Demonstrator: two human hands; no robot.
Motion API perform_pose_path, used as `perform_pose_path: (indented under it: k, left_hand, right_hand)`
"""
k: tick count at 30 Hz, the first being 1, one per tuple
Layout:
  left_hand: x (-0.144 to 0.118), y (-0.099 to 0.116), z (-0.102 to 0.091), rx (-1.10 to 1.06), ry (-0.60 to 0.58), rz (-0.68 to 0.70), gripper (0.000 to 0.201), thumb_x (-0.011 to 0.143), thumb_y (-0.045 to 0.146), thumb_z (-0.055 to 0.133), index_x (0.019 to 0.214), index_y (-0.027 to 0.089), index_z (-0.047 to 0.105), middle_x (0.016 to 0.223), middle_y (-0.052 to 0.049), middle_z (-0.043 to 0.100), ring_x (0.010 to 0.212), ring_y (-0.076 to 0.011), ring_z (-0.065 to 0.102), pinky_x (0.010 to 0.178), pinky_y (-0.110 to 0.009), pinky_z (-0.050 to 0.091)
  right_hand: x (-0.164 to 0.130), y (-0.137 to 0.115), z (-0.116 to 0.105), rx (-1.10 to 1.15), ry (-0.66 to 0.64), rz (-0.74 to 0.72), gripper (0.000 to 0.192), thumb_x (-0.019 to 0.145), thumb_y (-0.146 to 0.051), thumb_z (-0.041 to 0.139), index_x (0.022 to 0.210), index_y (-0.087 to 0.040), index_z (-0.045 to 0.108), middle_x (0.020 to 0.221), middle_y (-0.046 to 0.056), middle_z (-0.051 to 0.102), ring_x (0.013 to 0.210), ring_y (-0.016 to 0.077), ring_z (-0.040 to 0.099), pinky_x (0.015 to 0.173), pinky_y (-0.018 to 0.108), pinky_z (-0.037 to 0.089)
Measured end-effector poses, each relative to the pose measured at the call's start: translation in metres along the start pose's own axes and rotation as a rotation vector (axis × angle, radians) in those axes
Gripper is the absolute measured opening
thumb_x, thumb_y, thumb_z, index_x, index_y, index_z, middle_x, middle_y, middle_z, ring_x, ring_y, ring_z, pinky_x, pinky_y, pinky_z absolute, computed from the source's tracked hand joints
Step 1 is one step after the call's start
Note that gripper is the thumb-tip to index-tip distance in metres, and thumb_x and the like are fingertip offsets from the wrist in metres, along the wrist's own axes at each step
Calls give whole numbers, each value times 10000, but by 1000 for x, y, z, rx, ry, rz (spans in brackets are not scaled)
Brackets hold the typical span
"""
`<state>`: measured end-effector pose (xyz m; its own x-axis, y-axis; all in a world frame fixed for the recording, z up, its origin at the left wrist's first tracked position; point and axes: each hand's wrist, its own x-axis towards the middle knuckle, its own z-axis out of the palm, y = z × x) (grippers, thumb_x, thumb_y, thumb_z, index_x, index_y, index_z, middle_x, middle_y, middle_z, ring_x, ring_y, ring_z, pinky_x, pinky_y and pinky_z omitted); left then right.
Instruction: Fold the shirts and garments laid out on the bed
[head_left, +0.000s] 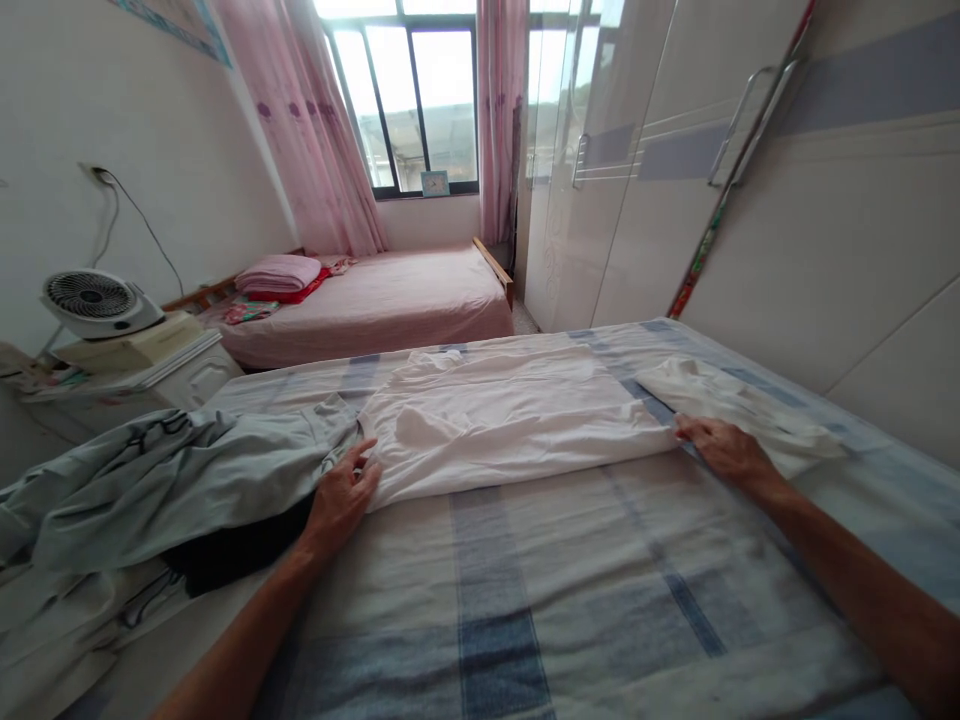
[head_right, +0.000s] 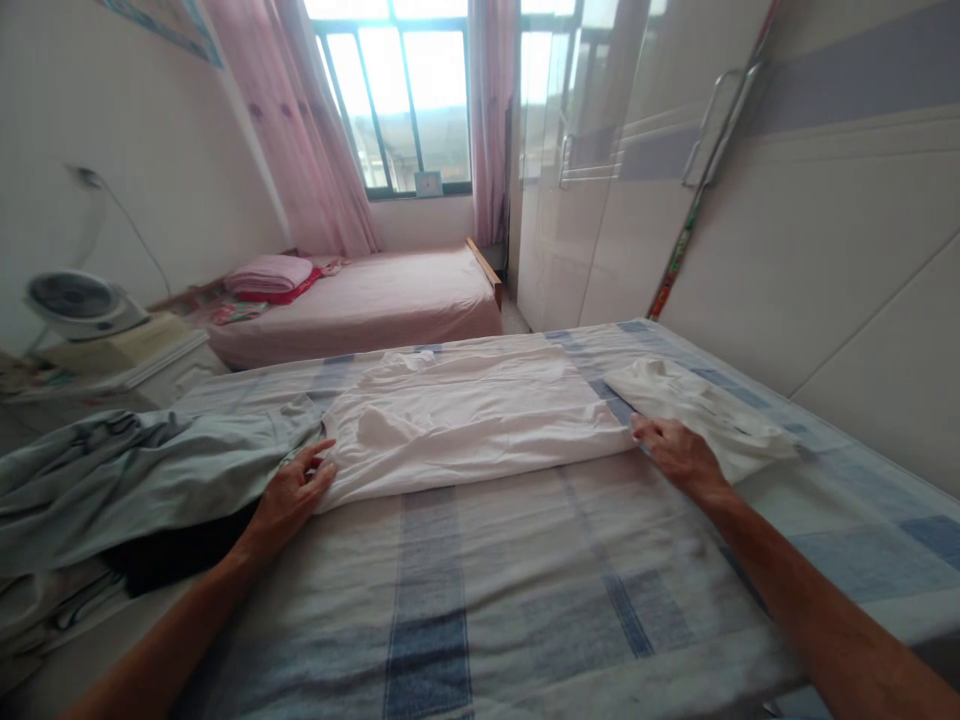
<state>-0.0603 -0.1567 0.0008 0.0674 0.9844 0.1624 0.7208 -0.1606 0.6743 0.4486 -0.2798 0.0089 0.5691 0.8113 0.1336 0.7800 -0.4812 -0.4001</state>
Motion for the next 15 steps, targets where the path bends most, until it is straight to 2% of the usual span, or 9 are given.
perform_pose_path:
  k: [4, 7, 12, 15]
  left_hand:
    - [0, 0, 2, 21, 10, -3, 624, 721, 469, 464, 1225, 123, 590, 877, -72, 649, 678, -191, 594, 710, -322, 465]
    - [0, 0, 3, 16, 15, -5, 617, 719, 456, 462, 1220, 121, 591, 873, -75, 654, 694, -199, 609, 718, -322, 466]
    - [-3, 3, 2, 9, 31, -15, 616, 704, 451, 471, 1211, 125, 598, 862, -74, 657, 674, -195, 598, 694, -318, 457]
    - [1, 6, -3, -51, -1, -46, 679, 696, 533, 493, 1216, 107, 589, 815, -64, 645, 653, -186, 574, 655, -308, 444]
  right_hand:
    - [-16, -8, 3, 137, 13, -59, 424, 714, -591, 507, 806, -209, 667, 911, 72, 678, 779, 218, 625, 694, 313, 456]
    - [-15, -4, 7, 228, 43, -146, 367, 677, -550, 537, 782, -216, 645, 999, 66, 671, 801, 211, 631, 710, 315, 485]
    - [4, 20, 11, 99, 1, -145, 291, 671, -466, 510, 699, -208, 643, 979, 96, 679, 911, 271, 615, 818, 392, 469]
    - [15, 16, 10, 58, -27, -153, 325, 742, -459, 465, 751, -209, 673, 992, 92, 685, 1003, 275, 596, 900, 395, 432]
